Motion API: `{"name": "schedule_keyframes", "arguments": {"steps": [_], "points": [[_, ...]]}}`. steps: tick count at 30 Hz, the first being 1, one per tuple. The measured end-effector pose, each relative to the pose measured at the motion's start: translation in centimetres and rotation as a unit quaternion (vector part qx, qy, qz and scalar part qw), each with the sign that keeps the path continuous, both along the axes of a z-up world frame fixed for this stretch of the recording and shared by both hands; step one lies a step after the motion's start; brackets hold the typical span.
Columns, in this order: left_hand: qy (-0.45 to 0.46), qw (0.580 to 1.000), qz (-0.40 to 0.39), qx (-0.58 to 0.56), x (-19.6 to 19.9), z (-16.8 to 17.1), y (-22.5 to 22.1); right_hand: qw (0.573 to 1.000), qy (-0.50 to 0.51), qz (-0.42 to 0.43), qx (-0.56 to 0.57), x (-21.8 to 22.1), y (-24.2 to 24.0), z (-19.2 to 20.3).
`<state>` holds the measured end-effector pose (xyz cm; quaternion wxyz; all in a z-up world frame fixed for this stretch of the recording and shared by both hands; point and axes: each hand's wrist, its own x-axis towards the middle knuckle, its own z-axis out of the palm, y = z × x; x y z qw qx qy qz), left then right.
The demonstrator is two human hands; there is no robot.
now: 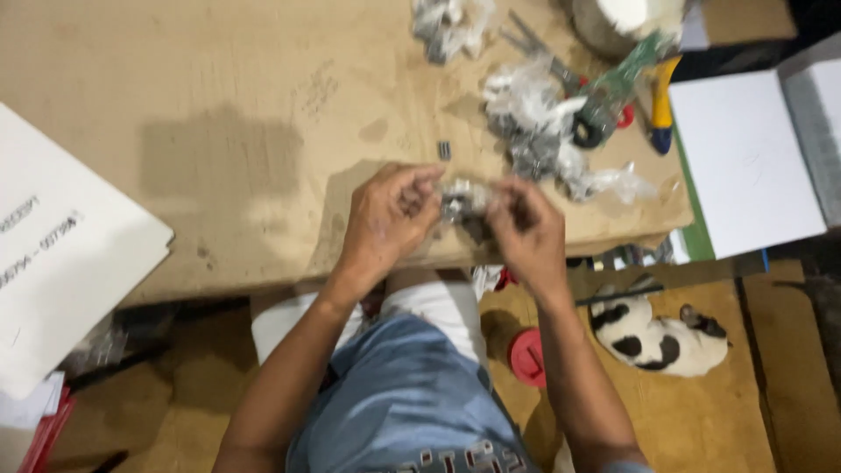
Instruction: Sorting small metal hardware components and wrapping them into individual plastic packets on a workbench.
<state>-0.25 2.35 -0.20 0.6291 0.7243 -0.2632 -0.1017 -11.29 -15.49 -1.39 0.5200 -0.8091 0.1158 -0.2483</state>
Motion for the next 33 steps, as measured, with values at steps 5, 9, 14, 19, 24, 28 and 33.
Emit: {"name": "schedule_keyframes", "arguments": {"steps": [5, 9, 14, 19, 24, 28, 33], "points": [[0.021, 0.999, -0.001, -0.030, 0.8, -1.4, -0.7, 0.975, -0.031, 0.039, -0.217, 5.7, -1.0, 2.3], [0.037, 0.998, -0.014, -0.044, 0.6, -1.0, -0.6, 0.946, 0.113, 0.073, -0.293, 8.4, -1.8, 1.4], [0.064, 0.997, -0.015, -0.038, -0.4, -0.6, 0.5, 0.975, 0.006, 0.083, -0.204, 7.5, -1.8, 2.0], [0.014, 1.000, -0.016, 0.010, 0.2, -1.1, 0.3, 0.983, 0.022, 0.122, -0.136, 3.2, -0.4, 2.7], [0.032, 0.997, -0.021, 0.066, 0.5, -1.0, 0.1, 0.949, 0.020, 0.140, -0.283, 1.8, -0.6, 3.1], [0.067, 0.997, -0.024, 0.035, 1.5, -2.4, -0.8, 0.952, 0.014, 0.149, -0.269, 1.5, -1.6, 0.9], [0.086, 0.995, -0.046, 0.015, 2.9, -1.1, -2.5, 0.961, 0.000, 0.124, -0.248, 1.7, -3.5, -0.9]]}}
